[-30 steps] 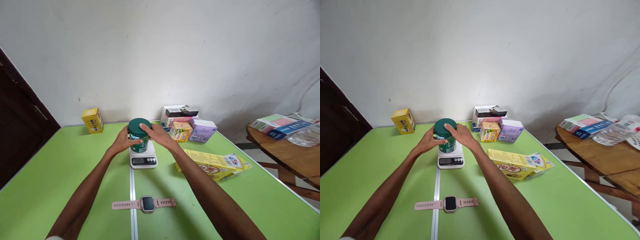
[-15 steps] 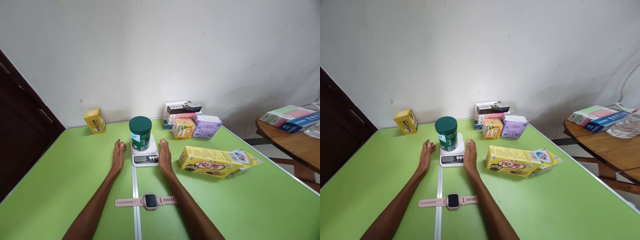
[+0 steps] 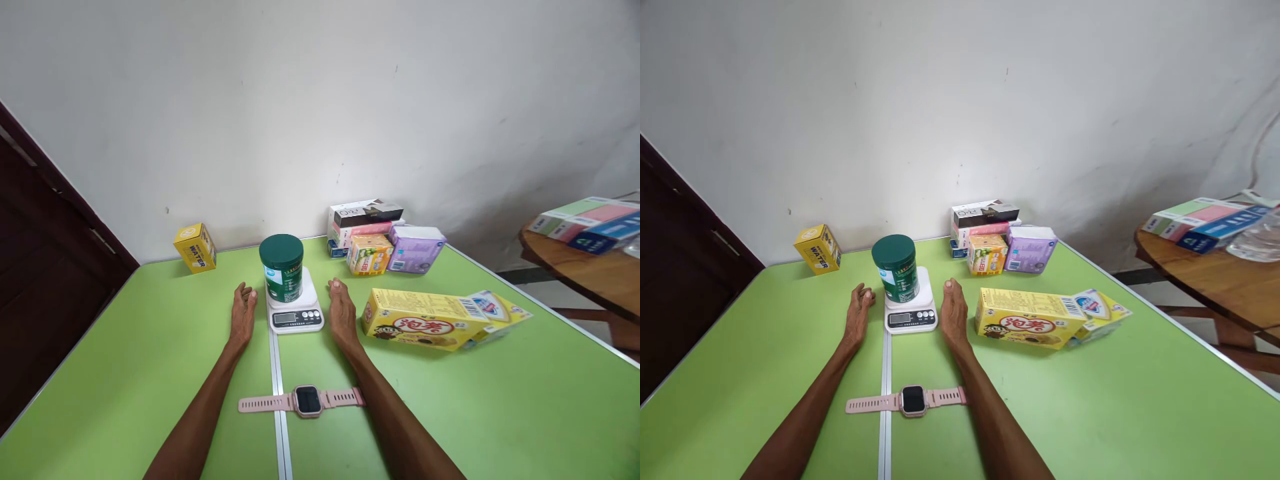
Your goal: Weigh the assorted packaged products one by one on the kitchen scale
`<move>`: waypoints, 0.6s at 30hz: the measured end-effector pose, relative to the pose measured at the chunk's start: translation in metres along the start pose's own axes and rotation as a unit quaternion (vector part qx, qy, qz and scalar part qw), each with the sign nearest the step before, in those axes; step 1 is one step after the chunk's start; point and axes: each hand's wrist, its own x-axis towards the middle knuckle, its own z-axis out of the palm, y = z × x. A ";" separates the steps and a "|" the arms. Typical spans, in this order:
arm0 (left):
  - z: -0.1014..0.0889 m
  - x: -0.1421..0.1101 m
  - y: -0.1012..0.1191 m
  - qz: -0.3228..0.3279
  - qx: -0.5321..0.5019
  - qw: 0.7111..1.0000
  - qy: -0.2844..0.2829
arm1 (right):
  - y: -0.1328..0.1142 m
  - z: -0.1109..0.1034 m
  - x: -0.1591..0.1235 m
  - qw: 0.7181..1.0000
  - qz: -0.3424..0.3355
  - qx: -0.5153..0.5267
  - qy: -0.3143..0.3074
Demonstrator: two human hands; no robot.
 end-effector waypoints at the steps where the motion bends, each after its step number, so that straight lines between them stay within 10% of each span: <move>1: 0.001 -0.002 0.002 0.013 0.005 1.000 0.011 | -0.002 0.000 0.000 1.000 0.012 0.002 -0.004; 7: 0.026 -0.013 0.028 0.148 0.057 0.987 0.041 | -0.020 -0.005 -0.003 0.998 -0.054 0.008 -0.035; 18: 0.063 0.016 0.063 0.123 0.040 0.991 0.026 | -0.050 0.009 -0.010 0.983 -0.079 0.026 -0.167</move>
